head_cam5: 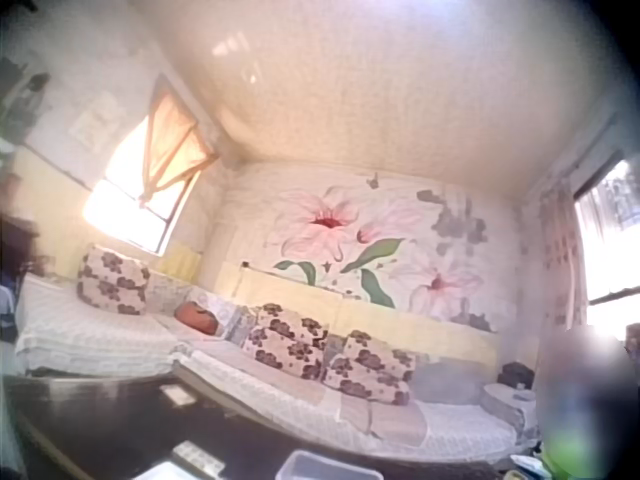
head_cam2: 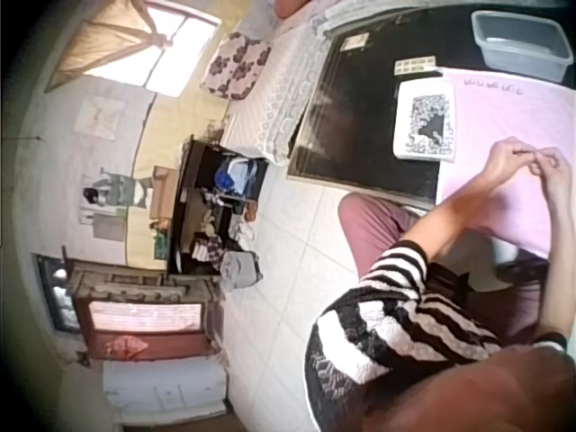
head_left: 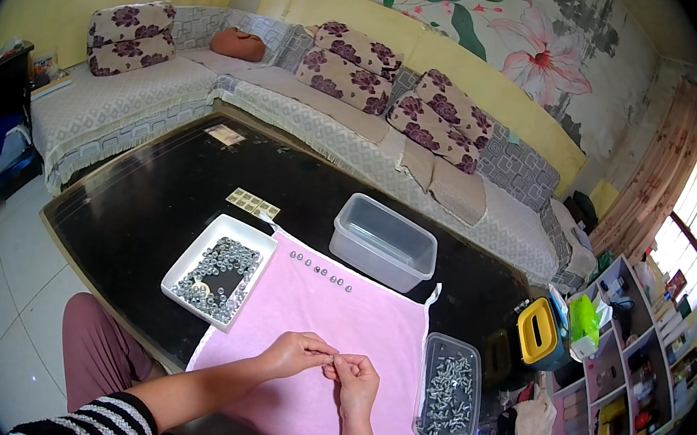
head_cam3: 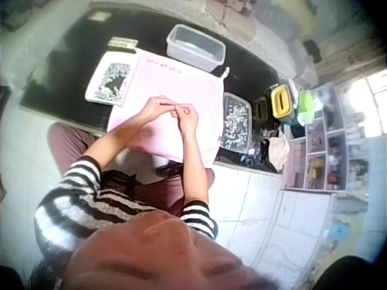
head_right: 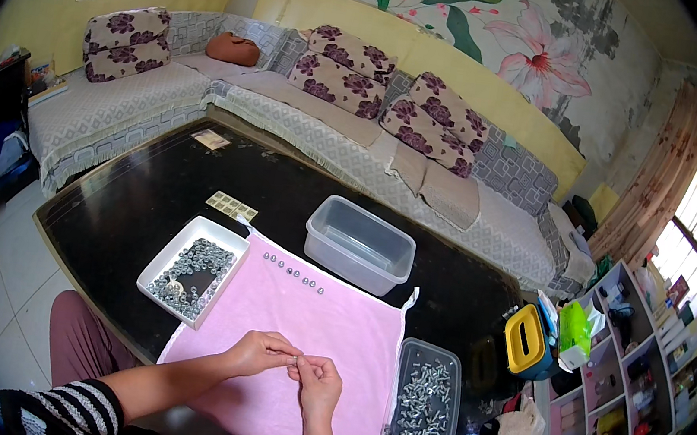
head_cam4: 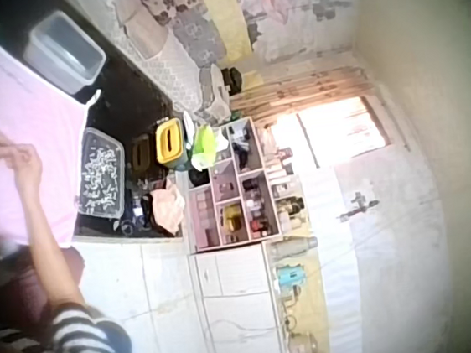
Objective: The person picks up a small metal piece and a screw, then joins them by hand before placing the assembly on a pink mat.
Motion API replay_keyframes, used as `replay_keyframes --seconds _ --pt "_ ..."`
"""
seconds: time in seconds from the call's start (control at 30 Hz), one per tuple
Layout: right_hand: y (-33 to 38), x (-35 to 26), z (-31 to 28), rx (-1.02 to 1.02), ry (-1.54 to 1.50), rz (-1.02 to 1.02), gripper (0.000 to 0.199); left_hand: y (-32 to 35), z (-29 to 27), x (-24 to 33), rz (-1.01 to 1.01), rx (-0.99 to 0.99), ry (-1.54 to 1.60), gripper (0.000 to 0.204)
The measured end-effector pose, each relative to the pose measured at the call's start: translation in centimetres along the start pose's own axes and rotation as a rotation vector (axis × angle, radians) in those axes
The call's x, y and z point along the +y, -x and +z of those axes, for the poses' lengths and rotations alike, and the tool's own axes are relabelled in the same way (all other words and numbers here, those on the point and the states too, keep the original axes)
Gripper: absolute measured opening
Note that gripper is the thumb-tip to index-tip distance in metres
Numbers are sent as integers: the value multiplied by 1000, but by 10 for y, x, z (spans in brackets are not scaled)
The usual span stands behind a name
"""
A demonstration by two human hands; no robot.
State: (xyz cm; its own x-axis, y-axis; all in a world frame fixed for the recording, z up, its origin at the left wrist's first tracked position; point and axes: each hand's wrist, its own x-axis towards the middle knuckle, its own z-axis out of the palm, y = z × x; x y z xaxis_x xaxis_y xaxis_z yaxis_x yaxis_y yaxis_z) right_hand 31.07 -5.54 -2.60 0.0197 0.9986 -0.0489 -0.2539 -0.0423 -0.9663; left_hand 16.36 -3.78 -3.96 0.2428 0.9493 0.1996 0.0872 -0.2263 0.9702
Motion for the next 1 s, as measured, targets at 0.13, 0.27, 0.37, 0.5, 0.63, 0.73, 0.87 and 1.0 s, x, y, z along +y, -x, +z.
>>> replay_keyframes --seconds 0.13,0.27,0.37,0.5,0.63,0.73,0.87,1.0 --pt "-1 2 0 -3 11 0 2 0 3 1 -139 17 149 19" --pt "-1 3 -2 -5 36 6 2 0 -1 0 14 -28 -30 21" --pt "-1 3 -2 -12 25 9 3 0 -1 -1 32 -40 -3 23" --pt "-1 2 -1 -12 90 -2 4 1 1 0 -69 -10 118 24" --pt "-3 5 -5 -25 150 -1 5 1 2 7 -66 -37 -3 21" --pt "-3 4 -6 -28 147 3 6 2 2 7 -24 -23 -24 21" --pt "-2 1 -3 -27 130 9 6 2 1 6 -16 -15 3 20" --pt "-2 1 -2 4 135 15 7 2 2 7 -4 -4 13 18"
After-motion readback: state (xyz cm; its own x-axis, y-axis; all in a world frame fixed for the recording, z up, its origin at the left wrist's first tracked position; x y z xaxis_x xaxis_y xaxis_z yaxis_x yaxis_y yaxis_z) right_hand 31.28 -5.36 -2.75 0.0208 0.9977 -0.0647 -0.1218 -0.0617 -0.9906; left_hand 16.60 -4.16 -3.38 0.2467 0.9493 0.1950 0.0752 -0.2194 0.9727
